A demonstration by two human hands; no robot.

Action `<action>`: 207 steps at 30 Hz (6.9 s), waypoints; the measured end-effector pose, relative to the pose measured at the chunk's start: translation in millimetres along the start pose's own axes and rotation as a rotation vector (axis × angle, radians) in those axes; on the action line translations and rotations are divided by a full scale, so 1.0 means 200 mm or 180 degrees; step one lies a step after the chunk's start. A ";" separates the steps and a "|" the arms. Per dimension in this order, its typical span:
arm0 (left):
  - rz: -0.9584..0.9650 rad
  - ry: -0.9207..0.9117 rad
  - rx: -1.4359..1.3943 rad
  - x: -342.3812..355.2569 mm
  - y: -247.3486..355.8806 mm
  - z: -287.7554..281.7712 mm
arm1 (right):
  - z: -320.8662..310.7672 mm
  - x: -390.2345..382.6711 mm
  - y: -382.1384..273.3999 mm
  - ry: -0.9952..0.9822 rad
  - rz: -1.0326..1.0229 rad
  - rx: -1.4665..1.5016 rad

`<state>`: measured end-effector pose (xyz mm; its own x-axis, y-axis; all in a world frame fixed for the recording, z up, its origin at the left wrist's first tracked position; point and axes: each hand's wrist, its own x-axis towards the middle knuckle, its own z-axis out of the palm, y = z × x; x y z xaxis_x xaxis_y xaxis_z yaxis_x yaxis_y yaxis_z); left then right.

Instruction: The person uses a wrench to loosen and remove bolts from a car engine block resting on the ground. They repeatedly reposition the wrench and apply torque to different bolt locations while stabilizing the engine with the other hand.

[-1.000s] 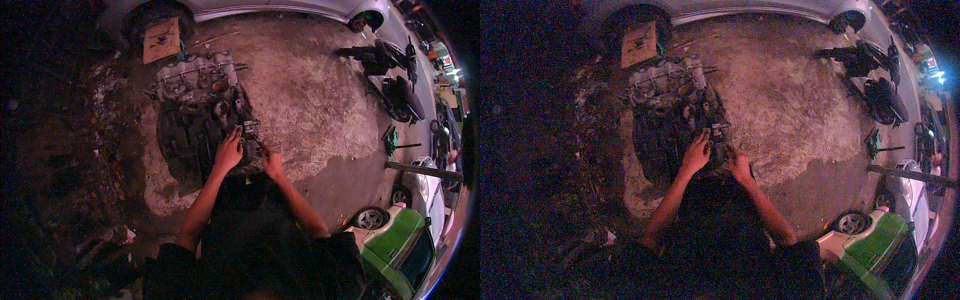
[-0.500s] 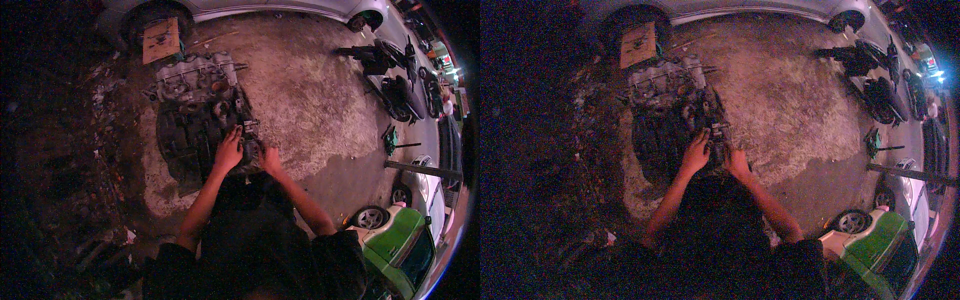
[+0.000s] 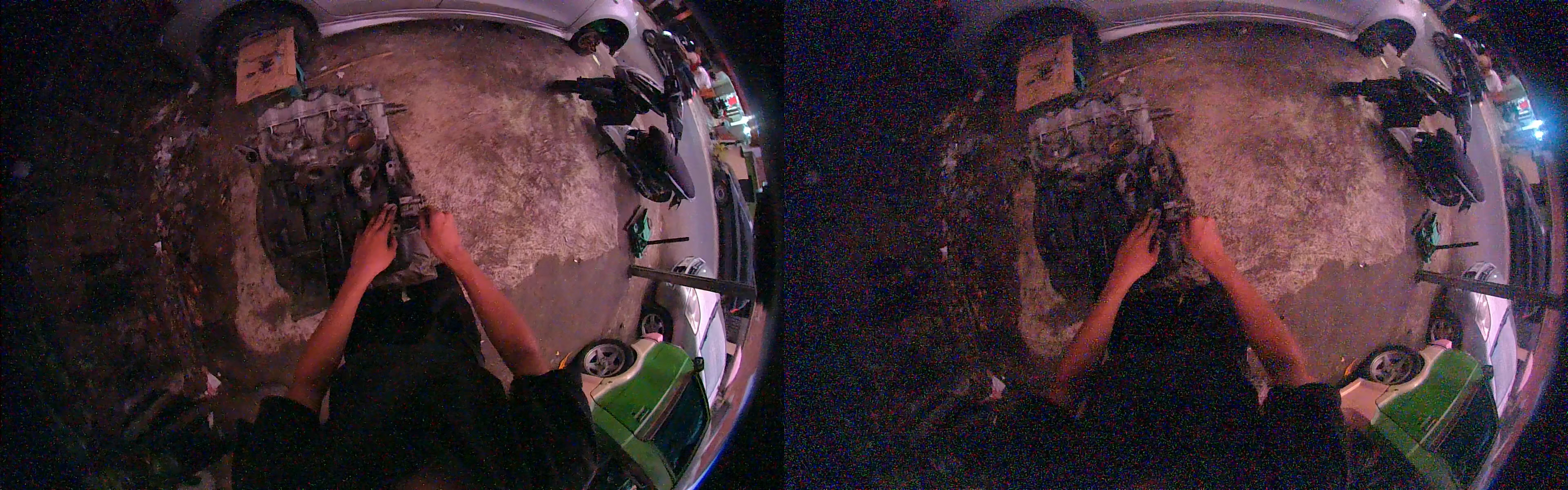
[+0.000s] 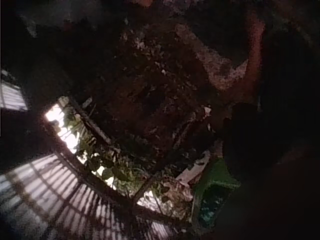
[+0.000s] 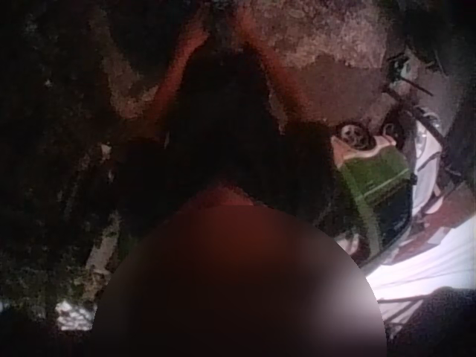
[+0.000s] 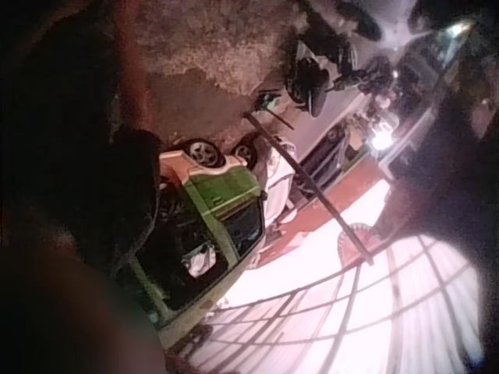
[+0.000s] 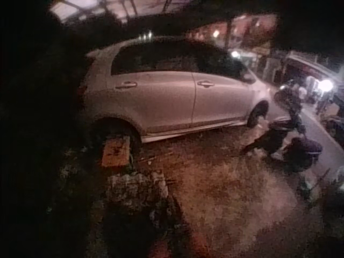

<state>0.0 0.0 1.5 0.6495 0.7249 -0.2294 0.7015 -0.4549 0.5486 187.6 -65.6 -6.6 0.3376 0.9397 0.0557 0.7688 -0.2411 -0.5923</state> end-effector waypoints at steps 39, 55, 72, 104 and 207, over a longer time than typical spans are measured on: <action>0.0079 0.0090 -0.0064 0.00 0.00 0.00 | 0.02 -0.36 -0.02 -0.0393 0.0988 0.1169; 0.0161 0.0152 -0.0062 0.01 0.00 0.00 | 0.06 -0.41 -0.05 -0.0123 0.0914 0.1081; 0.0111 0.0001 -0.0112 0.02 -0.02 0.03 | 0.07 -0.37 -0.07 -0.0547 0.0636 0.0646; 0.0073 0.0037 -0.0066 0.01 -0.01 0.01 | -0.02 -0.04 -0.07 0.0485 0.0504 0.0517; 0.0066 0.0073 -0.0150 0.00 -0.01 0.01 | 0.08 -0.41 -0.02 -0.0372 0.0389 0.1049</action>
<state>-0.6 0.2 -0.3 0.6565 0.7275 -0.1993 0.6730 -0.4455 0.5904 147.4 -138.5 -22.6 0.3372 0.9347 -0.1123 0.5041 -0.2800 -0.8170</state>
